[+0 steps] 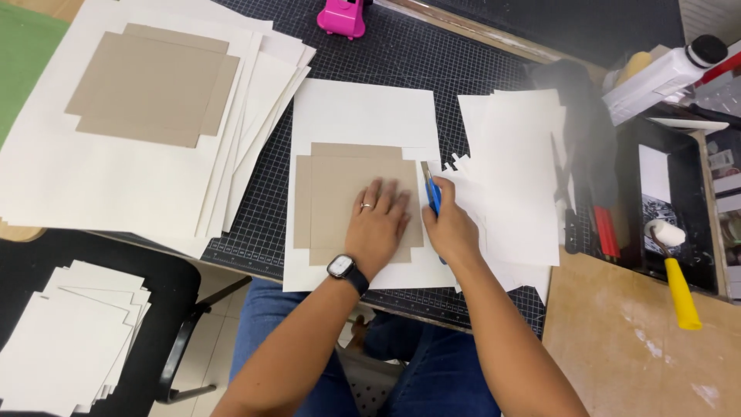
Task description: Trimming paper around a cardboard template using a utility knife and scissors on a cutting mat
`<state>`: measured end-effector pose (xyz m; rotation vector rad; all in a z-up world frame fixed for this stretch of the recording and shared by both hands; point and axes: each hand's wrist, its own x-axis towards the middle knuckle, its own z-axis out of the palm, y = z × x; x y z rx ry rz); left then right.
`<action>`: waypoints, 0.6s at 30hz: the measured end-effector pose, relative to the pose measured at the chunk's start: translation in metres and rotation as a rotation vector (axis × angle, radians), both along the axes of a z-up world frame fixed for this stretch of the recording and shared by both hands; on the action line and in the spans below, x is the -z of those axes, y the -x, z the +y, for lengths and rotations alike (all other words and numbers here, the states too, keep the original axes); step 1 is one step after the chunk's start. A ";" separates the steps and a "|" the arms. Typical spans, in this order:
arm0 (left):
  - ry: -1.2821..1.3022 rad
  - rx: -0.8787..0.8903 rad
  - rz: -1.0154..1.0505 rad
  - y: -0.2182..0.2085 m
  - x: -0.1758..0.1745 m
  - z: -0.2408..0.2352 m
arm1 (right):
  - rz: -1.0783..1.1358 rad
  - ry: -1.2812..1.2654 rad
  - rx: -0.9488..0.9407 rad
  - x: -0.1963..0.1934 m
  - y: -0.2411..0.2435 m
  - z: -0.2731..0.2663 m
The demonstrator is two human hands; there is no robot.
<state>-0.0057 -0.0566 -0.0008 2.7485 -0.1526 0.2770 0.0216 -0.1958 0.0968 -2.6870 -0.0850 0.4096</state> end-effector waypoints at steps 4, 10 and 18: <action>0.007 -0.009 -0.020 -0.001 0.008 -0.003 | 0.036 0.082 -0.039 0.007 -0.016 0.001; 0.007 -0.008 -0.014 -0.001 0.009 -0.003 | 0.038 0.113 -0.064 0.013 -0.022 0.001; 0.008 -0.011 0.011 -0.003 0.013 -0.004 | 0.084 0.094 -0.086 0.001 -0.020 0.007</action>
